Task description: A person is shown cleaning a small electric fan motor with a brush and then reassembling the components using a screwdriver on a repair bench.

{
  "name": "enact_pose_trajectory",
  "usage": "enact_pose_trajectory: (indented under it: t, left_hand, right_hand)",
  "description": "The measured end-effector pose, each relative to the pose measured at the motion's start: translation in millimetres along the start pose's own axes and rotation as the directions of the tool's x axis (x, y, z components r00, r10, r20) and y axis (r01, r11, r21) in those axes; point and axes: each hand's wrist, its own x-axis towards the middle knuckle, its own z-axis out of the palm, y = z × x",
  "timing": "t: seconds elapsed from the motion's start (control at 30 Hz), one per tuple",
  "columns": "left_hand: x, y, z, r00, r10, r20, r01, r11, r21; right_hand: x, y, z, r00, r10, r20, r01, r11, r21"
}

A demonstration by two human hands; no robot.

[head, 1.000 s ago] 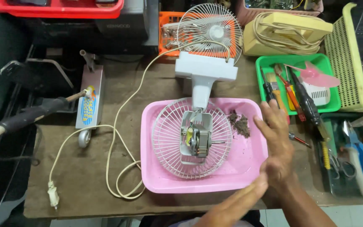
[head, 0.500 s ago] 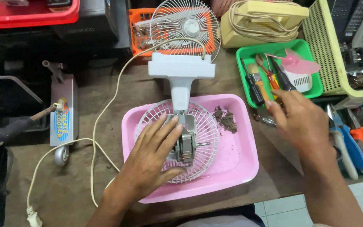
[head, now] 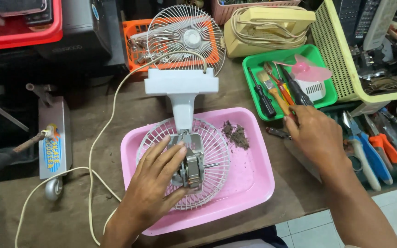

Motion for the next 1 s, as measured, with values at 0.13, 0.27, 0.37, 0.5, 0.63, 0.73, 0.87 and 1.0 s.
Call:
enact_pose_trajectory:
  t: [0.13,0.27,0.37,0.5,0.63,0.73,0.87,1.0]
  left_hand:
    - [-1,0,-1,1.0,0.001,-0.018,-0.001,1.0,-0.007]
    - [-2,0,-1,0.999,0.012,-0.036,-0.012,1.0,-0.008]
    - [-2,0,-2,0.999,0.015,-0.03,-0.015,1.0,-0.002]
    - [-1,0,0,1.0,0.012,-0.025,-0.012,1.0,-0.007]
    - [-1,0,0,0.999,0.018,-0.048,-0.018,1.0,-0.007]
    - [-3,-1,-1,0.998,0.019,-0.053,-0.02,1.0,-0.008]
    - [-3,-1,0,0.999,0.012,-0.047,-0.012,1.0,-0.01]
    - [-3,-2,1,0.999,0.01,-0.05,-0.01,1.0,-0.006]
  right_hand:
    - [-1,0,-1,0.998,0.022,-0.058,-0.024,0.999,-0.04]
    - [-1,-10,-8,0.996,0.083,-0.016,-0.084,0.99,-0.11]
    - [-7,-8,-12,0.992,-0.036,-0.118,0.007,0.973,-0.233]
    - [2,-31,-26,0.982,-0.057,-0.182,0.044,0.996,-0.078]
    - [20,-55,-25,0.994,-0.086,-0.072,0.089,0.995,0.047]
    - [28,-55,-17,0.996,-0.082,-0.018,0.082,0.996,0.026]
    - [37,-51,-10,0.998,-0.055,-0.004,0.056,0.996,0.069]
    - [28,-30,-12,0.998,-0.047,-0.031,0.051,0.991,0.125]
